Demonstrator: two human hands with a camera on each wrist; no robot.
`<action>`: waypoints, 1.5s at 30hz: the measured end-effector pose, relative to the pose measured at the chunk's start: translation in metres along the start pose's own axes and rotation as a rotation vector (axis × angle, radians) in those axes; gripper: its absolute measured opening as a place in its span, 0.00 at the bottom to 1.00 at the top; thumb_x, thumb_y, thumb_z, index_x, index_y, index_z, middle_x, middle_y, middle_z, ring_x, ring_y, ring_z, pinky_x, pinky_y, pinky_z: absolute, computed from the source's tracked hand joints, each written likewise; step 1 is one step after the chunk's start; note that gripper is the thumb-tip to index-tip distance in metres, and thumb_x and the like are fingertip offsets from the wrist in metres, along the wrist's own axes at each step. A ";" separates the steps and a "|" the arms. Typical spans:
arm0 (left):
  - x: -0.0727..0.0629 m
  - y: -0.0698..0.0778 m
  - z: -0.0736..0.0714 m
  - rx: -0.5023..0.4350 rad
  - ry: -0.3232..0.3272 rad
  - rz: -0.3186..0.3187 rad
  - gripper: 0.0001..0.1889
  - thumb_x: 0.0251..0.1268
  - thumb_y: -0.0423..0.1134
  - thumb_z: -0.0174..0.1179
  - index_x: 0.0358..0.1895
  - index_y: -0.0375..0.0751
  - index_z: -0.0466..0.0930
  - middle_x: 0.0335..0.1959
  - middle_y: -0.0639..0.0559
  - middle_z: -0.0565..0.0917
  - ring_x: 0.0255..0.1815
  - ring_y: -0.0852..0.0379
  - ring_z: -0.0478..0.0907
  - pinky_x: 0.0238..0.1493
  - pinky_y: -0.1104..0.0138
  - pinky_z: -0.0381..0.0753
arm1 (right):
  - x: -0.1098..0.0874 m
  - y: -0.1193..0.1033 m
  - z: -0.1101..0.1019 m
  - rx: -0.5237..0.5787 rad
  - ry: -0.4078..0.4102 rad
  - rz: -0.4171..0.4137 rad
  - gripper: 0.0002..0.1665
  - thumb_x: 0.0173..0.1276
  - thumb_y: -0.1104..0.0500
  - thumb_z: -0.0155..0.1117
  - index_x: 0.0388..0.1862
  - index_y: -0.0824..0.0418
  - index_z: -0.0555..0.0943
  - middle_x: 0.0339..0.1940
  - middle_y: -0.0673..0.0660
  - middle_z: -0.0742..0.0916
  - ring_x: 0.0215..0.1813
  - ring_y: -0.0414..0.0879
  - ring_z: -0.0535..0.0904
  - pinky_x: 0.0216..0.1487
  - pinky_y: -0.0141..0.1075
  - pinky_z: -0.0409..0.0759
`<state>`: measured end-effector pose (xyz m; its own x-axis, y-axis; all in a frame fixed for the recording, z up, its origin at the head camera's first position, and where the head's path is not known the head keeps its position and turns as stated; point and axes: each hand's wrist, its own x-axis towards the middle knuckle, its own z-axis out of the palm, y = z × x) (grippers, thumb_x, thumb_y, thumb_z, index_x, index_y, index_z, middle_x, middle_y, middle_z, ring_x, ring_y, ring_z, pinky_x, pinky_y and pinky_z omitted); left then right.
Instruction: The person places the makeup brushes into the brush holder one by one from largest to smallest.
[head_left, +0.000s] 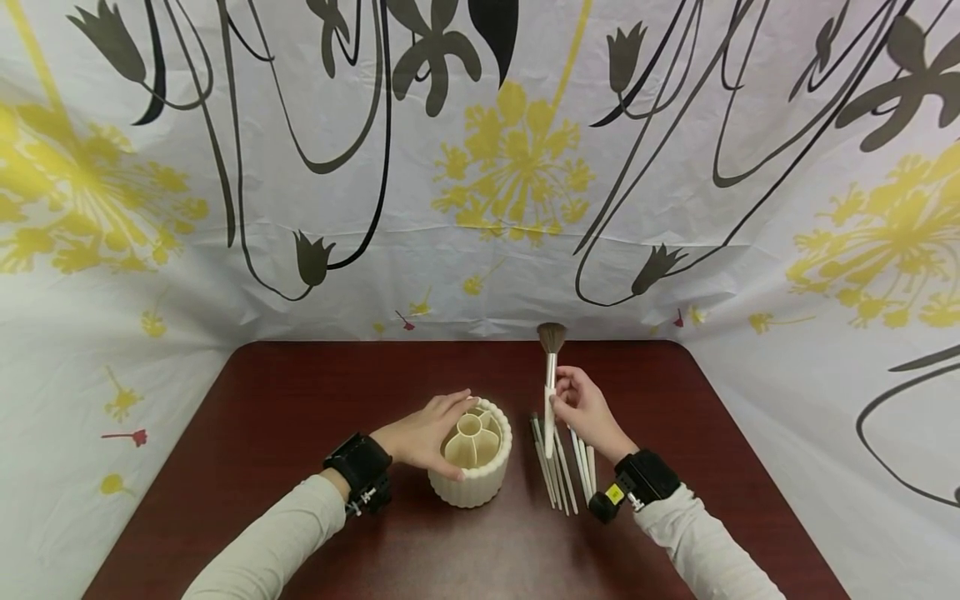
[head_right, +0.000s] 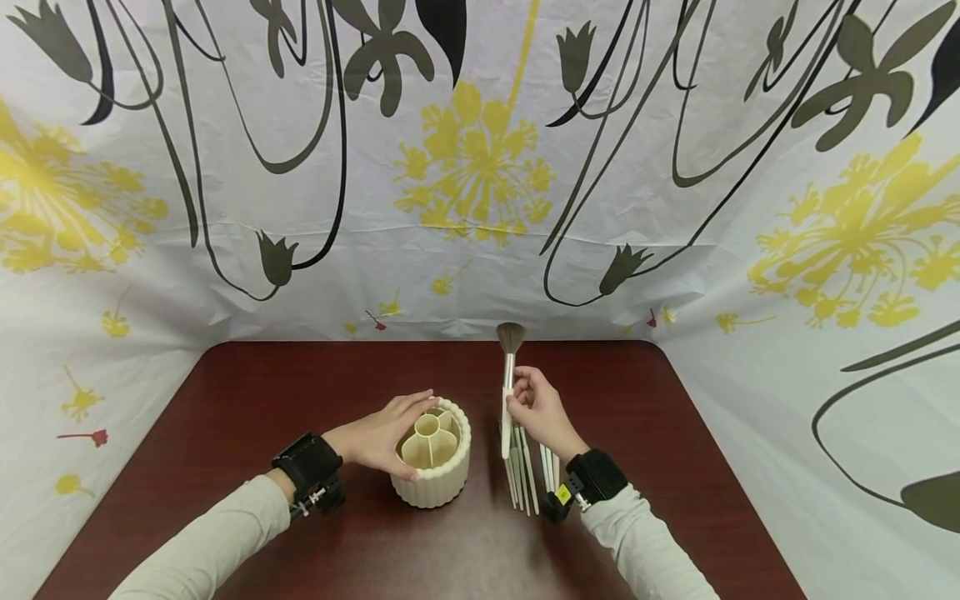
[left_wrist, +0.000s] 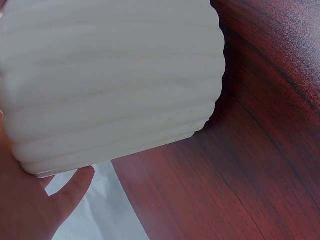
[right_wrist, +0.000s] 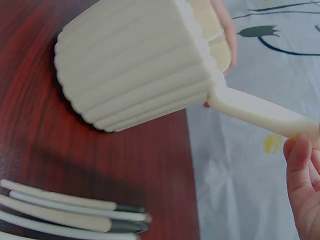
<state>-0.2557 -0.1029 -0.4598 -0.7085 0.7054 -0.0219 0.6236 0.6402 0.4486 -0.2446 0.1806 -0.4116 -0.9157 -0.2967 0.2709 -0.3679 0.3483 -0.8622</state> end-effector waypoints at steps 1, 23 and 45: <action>0.000 0.000 0.000 0.001 0.000 0.000 0.57 0.35 0.65 0.65 0.71 0.50 0.45 0.72 0.47 0.46 0.69 0.49 0.48 0.60 0.55 0.63 | 0.001 -0.002 0.000 -0.011 0.012 -0.023 0.23 0.60 0.75 0.51 0.55 0.78 0.62 0.32 0.64 0.74 0.26 0.37 0.72 0.23 0.33 0.74; 0.000 -0.003 0.003 -0.001 0.002 -0.005 0.58 0.34 0.66 0.65 0.71 0.51 0.45 0.72 0.49 0.46 0.69 0.50 0.48 0.60 0.55 0.64 | 0.006 -0.035 0.019 -0.121 0.082 -0.477 0.25 0.52 0.83 0.54 0.49 0.81 0.59 0.33 0.67 0.75 0.31 0.50 0.73 0.31 0.31 0.75; 0.001 -0.003 0.000 -0.026 0.007 0.008 0.57 0.35 0.66 0.64 0.71 0.48 0.47 0.72 0.47 0.47 0.70 0.49 0.48 0.61 0.54 0.62 | 0.012 -0.029 0.041 -0.159 0.047 -0.487 0.24 0.49 0.82 0.57 0.45 0.79 0.60 0.30 0.68 0.77 0.27 0.53 0.75 0.27 0.40 0.77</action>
<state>-0.2585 -0.1037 -0.4609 -0.7057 0.7085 -0.0117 0.6209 0.6263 0.4714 -0.2383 0.1304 -0.4005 -0.6369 -0.4194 0.6469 -0.7703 0.3117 -0.5563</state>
